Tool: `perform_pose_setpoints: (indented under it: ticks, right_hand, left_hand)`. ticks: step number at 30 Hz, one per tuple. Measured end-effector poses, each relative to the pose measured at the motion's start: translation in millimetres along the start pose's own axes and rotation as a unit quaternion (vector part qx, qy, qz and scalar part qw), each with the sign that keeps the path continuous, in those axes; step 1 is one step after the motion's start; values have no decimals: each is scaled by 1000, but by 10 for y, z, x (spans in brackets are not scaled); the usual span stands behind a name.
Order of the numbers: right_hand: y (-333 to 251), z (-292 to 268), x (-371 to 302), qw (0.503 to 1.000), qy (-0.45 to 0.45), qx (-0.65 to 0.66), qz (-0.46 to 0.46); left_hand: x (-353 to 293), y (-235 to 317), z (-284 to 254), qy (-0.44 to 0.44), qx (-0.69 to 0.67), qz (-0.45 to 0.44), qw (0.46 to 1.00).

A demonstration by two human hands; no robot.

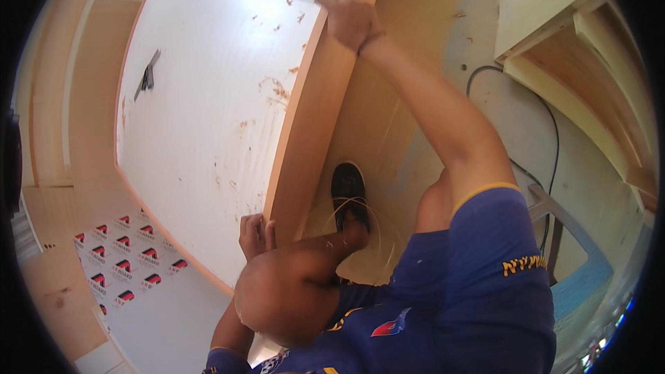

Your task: The person shaves the edge of a wood panel with a blade.

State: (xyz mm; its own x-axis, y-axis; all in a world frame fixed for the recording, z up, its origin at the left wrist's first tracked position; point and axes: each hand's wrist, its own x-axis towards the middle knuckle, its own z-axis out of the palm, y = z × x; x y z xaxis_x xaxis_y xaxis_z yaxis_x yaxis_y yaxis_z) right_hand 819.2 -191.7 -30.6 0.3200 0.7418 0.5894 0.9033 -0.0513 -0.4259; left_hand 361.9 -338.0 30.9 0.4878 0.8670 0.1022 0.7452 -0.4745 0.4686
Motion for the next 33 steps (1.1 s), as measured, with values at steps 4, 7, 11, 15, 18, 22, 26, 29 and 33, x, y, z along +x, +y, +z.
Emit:
perform_pose_setpoints:
  ticks: [4, 7, 11, 15, 18, 22, 26, 29, 33]
  right_hand:
    - [-1318, -334, -998, 976, -45, 186, -107]
    - [-2066, -469, -1813, 941, -224, 200, -157]
    - [-1637, -501, -1152, 972, -128, 159, -118]
    - [702, 196, 40, 973, -45, -96, 203]
    - [274, -69, 199, 985, 124, 104, 52]
    - [234, -2, -45, 990, 125, 60, 14]
    - [-1014, -20, -1075, 974, 42, 210, -77]
    - [-1947, -398, -1844, 924, -103, 297, -220]
    - [-1349, -173, -1337, 978, -130, 11, -160]
  left_hand:
    - [1, -52, -22, 3, -3, -4, 1000]
    - [15, -31, 134, 4, -35, 0, 999]
    - [-42, -75, -56, 2, -7, -15, 1000]
    - [155, 162, 194, -13, -42, 28, 999]
    - [29, 5, -16, -6, -25, -2, 1000]
    - [92, 54, 57, -6, -51, 9, 999]
    - [54, 9, -21, -13, -27, -20, 999]
    - [41, -36, 26, -18, -29, -28, 999]
    - [33, -20, -59, -13, -30, -14, 999]
